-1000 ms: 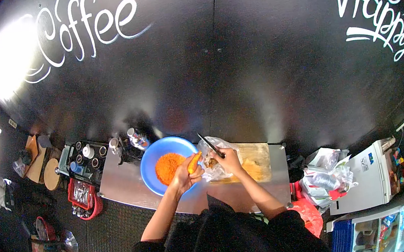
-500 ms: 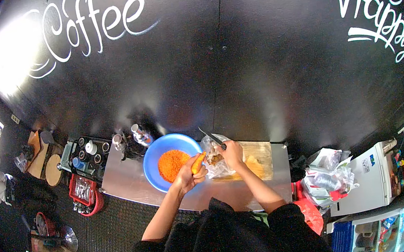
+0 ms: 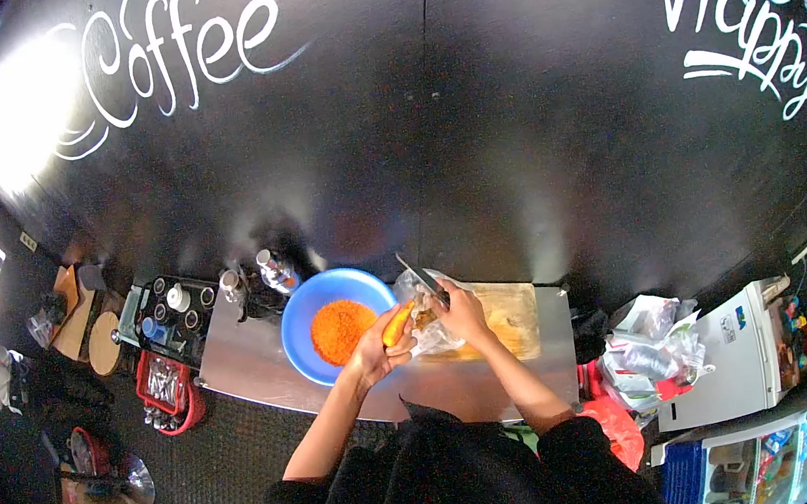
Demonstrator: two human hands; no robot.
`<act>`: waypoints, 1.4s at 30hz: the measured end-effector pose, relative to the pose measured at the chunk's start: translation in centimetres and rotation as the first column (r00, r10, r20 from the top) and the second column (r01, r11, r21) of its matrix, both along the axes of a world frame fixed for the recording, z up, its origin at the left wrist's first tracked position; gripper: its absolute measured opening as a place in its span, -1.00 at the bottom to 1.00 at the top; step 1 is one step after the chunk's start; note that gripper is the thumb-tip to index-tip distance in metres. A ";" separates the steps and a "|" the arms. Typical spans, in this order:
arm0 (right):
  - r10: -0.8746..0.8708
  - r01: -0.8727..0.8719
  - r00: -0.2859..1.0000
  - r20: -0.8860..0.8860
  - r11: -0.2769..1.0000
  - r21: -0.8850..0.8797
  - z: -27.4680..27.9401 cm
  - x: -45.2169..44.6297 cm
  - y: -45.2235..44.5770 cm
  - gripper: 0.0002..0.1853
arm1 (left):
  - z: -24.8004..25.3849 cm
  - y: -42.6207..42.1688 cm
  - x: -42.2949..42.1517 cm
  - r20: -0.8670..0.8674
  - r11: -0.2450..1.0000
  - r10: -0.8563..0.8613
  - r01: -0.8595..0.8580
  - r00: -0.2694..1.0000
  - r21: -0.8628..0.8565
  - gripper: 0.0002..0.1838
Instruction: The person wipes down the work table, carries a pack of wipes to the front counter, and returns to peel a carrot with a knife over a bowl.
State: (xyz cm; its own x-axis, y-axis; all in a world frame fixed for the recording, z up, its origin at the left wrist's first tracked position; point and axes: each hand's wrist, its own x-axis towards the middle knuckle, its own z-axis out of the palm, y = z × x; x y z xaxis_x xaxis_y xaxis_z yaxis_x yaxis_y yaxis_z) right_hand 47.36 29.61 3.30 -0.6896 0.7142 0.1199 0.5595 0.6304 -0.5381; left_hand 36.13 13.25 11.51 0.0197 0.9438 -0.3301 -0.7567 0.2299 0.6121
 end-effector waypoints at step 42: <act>0.169 -0.268 0.828 -0.535 0.957 -0.112 12.4 4.7 -7.1 -0.51 | 0.5 2.0 2.0 -0.265 0.978 0.207 -0.191 0.942 0.082 -0.73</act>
State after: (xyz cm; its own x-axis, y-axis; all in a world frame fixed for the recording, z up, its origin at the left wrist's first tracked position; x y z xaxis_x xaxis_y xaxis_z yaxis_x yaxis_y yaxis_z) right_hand 52.10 22.51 15.66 -0.7033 0.5949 0.3893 0.0293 0.5713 -0.8202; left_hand 38.08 15.28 11.99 -0.2534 0.9357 -0.2453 -0.5874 0.0526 0.8076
